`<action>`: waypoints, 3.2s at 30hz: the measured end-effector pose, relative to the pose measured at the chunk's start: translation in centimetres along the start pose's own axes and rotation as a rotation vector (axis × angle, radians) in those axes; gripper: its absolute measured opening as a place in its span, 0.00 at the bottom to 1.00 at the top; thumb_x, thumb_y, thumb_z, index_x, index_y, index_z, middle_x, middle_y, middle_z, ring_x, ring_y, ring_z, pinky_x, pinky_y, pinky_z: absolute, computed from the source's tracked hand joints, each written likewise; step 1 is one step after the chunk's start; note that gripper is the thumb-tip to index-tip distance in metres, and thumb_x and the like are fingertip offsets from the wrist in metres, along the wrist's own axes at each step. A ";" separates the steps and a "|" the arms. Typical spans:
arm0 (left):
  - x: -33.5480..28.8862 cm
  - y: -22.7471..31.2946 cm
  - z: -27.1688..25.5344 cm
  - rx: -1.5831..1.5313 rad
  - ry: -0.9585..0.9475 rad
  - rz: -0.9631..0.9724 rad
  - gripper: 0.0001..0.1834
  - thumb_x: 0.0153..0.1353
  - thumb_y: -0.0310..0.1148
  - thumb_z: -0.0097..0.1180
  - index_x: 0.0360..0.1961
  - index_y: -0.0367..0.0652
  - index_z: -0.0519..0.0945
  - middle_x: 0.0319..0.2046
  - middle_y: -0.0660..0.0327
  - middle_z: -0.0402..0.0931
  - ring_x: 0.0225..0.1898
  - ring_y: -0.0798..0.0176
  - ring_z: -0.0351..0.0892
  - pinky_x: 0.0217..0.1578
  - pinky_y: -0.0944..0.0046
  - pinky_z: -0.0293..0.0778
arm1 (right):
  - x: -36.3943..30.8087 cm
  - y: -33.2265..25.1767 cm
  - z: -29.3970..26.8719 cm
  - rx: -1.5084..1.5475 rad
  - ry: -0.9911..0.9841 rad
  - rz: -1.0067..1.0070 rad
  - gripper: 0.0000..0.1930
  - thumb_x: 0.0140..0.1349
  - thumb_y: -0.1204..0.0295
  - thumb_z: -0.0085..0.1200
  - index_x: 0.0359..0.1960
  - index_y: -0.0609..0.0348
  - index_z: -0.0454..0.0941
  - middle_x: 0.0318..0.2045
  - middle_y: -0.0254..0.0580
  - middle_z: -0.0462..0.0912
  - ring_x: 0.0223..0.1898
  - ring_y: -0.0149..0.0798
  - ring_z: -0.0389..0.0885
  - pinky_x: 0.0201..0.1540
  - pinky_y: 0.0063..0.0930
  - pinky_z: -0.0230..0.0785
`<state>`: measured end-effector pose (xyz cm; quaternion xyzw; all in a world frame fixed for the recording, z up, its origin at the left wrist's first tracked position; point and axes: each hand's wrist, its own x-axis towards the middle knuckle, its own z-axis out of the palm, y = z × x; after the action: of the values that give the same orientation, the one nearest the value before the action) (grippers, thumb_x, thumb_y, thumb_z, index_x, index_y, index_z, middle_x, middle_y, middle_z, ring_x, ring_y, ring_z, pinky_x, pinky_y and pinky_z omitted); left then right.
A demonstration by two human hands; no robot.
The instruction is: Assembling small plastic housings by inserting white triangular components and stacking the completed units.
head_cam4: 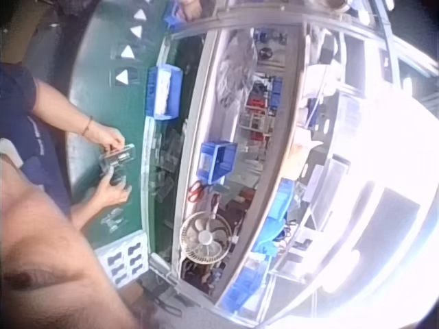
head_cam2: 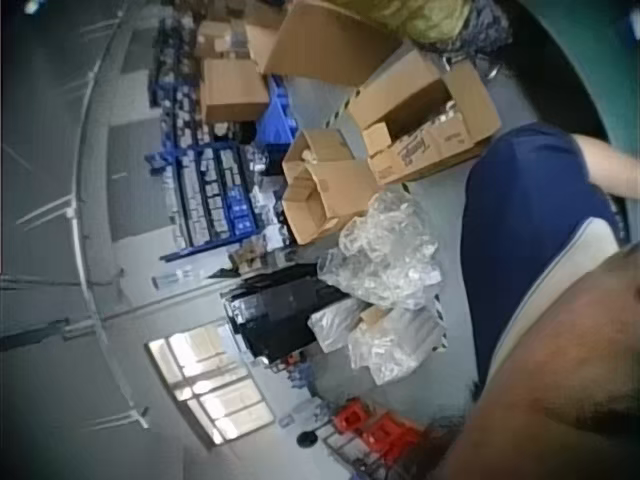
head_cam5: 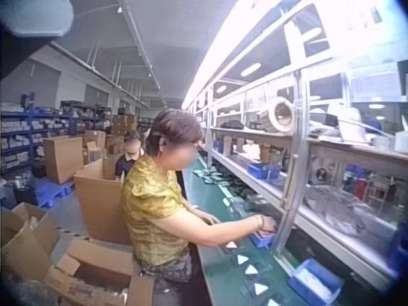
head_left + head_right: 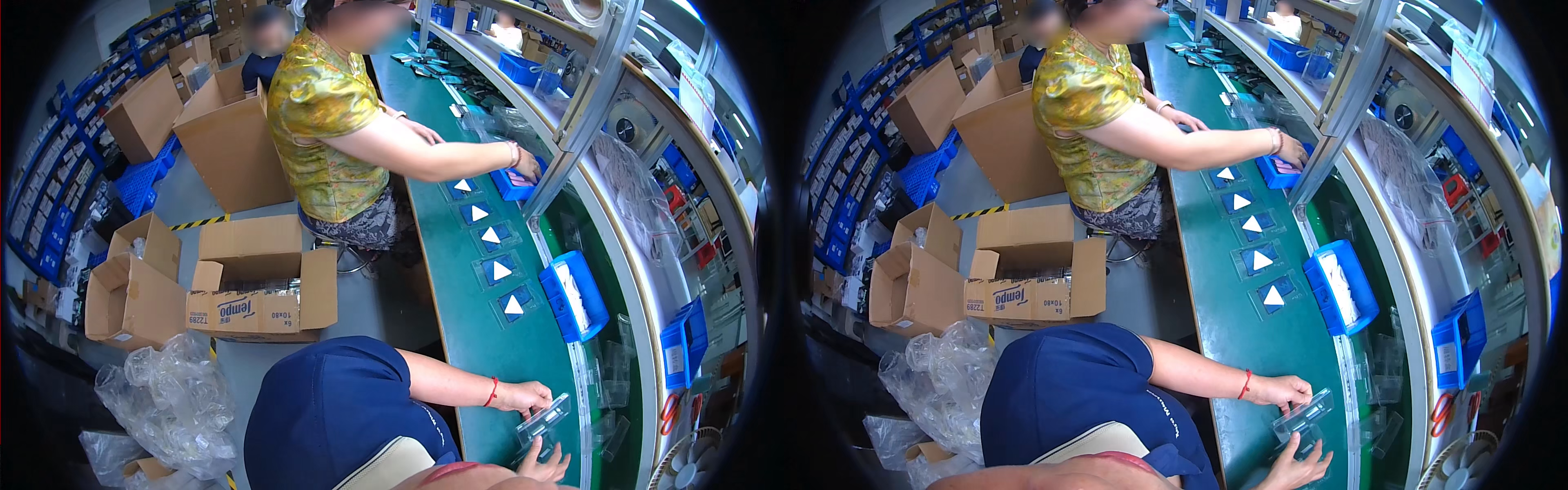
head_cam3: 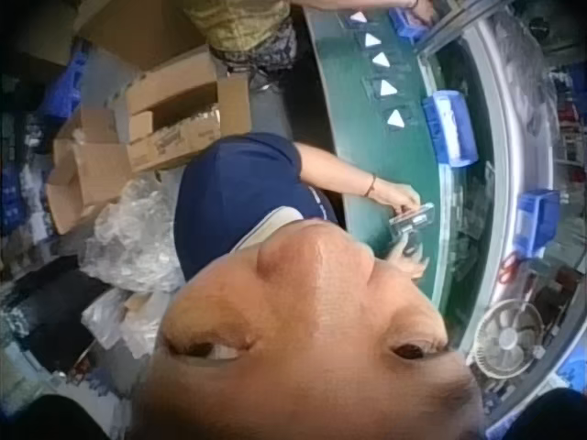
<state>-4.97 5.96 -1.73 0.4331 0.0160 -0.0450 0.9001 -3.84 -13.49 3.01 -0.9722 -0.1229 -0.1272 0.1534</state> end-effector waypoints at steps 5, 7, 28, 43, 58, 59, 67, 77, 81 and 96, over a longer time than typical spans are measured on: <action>0.1 -0.9 -0.3 0.077 0.004 0.039 0.09 0.68 0.36 0.46 0.33 0.43 0.73 0.31 0.66 0.69 0.33 0.70 0.71 0.32 0.67 0.72 | 0.7 -3.5 2.5 0.539 -0.071 -0.315 0.31 0.53 0.61 0.64 0.58 0.60 0.69 0.53 0.56 0.70 0.47 0.50 0.75 0.40 0.39 0.73; -0.2 -1.3 -0.4 0.071 0.007 0.090 0.08 0.68 0.34 0.44 0.35 0.42 0.72 0.28 0.63 0.72 0.30 0.69 0.73 0.30 0.63 0.75 | 1.0 -3.8 2.9 0.626 -0.164 -0.175 0.30 0.53 0.64 0.63 0.58 0.60 0.69 0.52 0.54 0.71 0.43 0.46 0.78 0.38 0.35 0.74; -2.3 2.0 -2.8 0.011 0.268 -0.127 0.07 0.67 0.35 0.49 0.35 0.44 0.71 0.30 0.62 0.70 0.31 0.61 0.77 0.26 0.60 0.76 | 0.8 -4.1 3.6 0.682 0.029 0.025 0.23 0.51 0.64 0.65 0.47 0.64 0.79 0.48 0.58 0.77 0.38 0.36 0.81 0.38 0.28 0.76; -6.3 0.1 3.1 1.675 0.154 0.581 0.23 0.52 0.42 0.62 0.49 0.45 0.75 0.54 0.46 0.64 0.60 0.40 0.59 0.59 0.39 0.53 | 19.1 1.9 6.9 -0.165 0.281 -0.391 0.07 0.51 0.75 0.52 0.33 0.57 0.79 0.34 0.44 0.79 0.43 0.45 0.76 0.48 0.40 0.66; -7.8 3.1 -2.3 1.768 0.187 0.387 0.29 0.52 0.47 0.63 0.52 0.44 0.75 0.63 0.47 0.57 0.67 0.43 0.51 0.64 0.38 0.42 | 7.4 1.3 0.7 1.208 -0.246 0.077 0.04 0.57 0.78 0.53 0.27 0.61 0.71 0.31 0.46 0.81 0.28 0.39 0.81 0.31 0.29 0.74; -7.7 3.4 -2.5 1.762 0.189 0.382 0.28 0.52 0.48 0.63 0.52 0.44 0.75 0.63 0.47 0.57 0.67 0.43 0.52 0.64 0.39 0.42 | 5.8 1.1 0.1 1.209 -0.258 0.087 0.04 0.57 0.78 0.53 0.27 0.61 0.71 0.31 0.46 0.81 0.28 0.39 0.81 0.31 0.29 0.74; -7.1 3.5 -2.1 1.693 0.127 0.411 0.29 0.50 0.51 0.64 0.47 0.43 0.78 0.60 0.45 0.61 0.66 0.44 0.54 0.64 0.41 0.44 | -1.8 -0.6 -1.8 0.614 -0.071 0.176 0.10 0.53 0.73 0.62 0.32 0.65 0.75 0.31 0.47 0.81 0.32 0.39 0.82 0.31 0.30 0.74; -7.2 2.0 -0.3 1.716 -0.035 0.487 0.27 0.47 0.46 0.67 0.45 0.43 0.78 0.57 0.49 0.66 0.64 0.45 0.58 0.63 0.41 0.47 | -4.9 16.0 -1.9 -0.193 0.254 0.294 0.28 0.61 0.52 0.51 0.53 0.63 0.72 0.53 0.62 0.71 0.57 0.59 0.66 0.57 0.52 0.56; -6.8 1.7 0.4 1.701 -0.056 0.517 0.23 0.47 0.41 0.68 0.43 0.42 0.79 0.55 0.49 0.68 0.63 0.44 0.60 0.62 0.41 0.49 | -4.0 16.3 -0.8 -0.096 0.276 0.285 0.27 0.62 0.53 0.49 0.54 0.62 0.72 0.52 0.59 0.72 0.56 0.55 0.68 0.58 0.50 0.56; -6.8 0.6 2.5 1.772 -0.252 0.711 0.38 0.41 0.46 0.71 0.53 0.42 0.72 0.57 0.50 0.66 0.63 0.44 0.60 0.64 0.37 0.43 | -7.2 36.4 -14.4 -0.363 0.362 0.940 0.19 0.55 0.58 0.59 0.41 0.60 0.82 0.43 0.54 0.79 0.49 0.54 0.75 0.54 0.47 0.65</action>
<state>-11.66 4.86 0.73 0.9272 -0.2527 0.1886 0.2021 -3.51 -53.31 4.51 -0.8959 0.3780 -0.2295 0.0421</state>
